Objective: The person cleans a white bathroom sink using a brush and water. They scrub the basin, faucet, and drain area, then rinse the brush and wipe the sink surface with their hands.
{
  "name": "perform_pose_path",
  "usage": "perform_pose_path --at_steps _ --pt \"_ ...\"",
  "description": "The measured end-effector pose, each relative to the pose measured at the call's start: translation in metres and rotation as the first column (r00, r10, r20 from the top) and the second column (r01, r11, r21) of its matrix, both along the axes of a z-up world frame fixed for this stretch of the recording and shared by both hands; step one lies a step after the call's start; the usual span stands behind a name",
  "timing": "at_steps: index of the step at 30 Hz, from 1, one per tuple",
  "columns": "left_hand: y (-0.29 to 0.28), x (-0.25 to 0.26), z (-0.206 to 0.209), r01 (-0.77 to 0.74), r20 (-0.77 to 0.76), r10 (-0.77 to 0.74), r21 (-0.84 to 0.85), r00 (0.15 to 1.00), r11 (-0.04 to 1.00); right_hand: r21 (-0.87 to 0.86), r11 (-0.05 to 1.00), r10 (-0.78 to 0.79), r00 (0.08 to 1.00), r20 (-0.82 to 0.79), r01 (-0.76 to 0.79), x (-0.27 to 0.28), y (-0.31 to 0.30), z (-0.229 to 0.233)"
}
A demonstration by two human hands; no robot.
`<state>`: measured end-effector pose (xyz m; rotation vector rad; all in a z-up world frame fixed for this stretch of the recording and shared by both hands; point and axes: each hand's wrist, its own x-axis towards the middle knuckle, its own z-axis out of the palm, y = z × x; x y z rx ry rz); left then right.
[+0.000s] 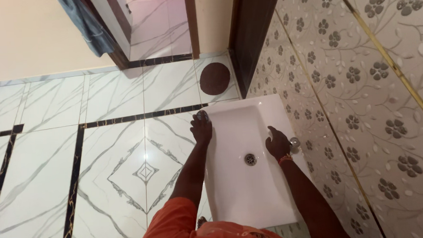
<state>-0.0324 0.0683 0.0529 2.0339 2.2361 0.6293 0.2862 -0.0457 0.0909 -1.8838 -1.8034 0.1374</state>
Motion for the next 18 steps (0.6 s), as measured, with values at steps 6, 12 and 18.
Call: perform_pose_path --at_steps 6,12,18 --pt "0.038 -0.005 -0.001 0.108 -0.036 -0.105 0.113 0.994 0.988 0.046 0.998 0.037 0.999 -0.034 -0.035 0.006 0.003 -0.012" --pt "0.074 0.019 0.000 0.299 0.051 -0.313 0.194 0.948 0.935 0.105 0.993 0.064 0.997 -0.036 -0.060 0.011 0.002 -0.022" --pt "0.093 0.112 -0.001 0.463 -0.095 -0.453 0.216 0.886 0.860 0.070 0.994 0.088 0.994 -0.059 -0.084 0.013 0.002 -0.023"
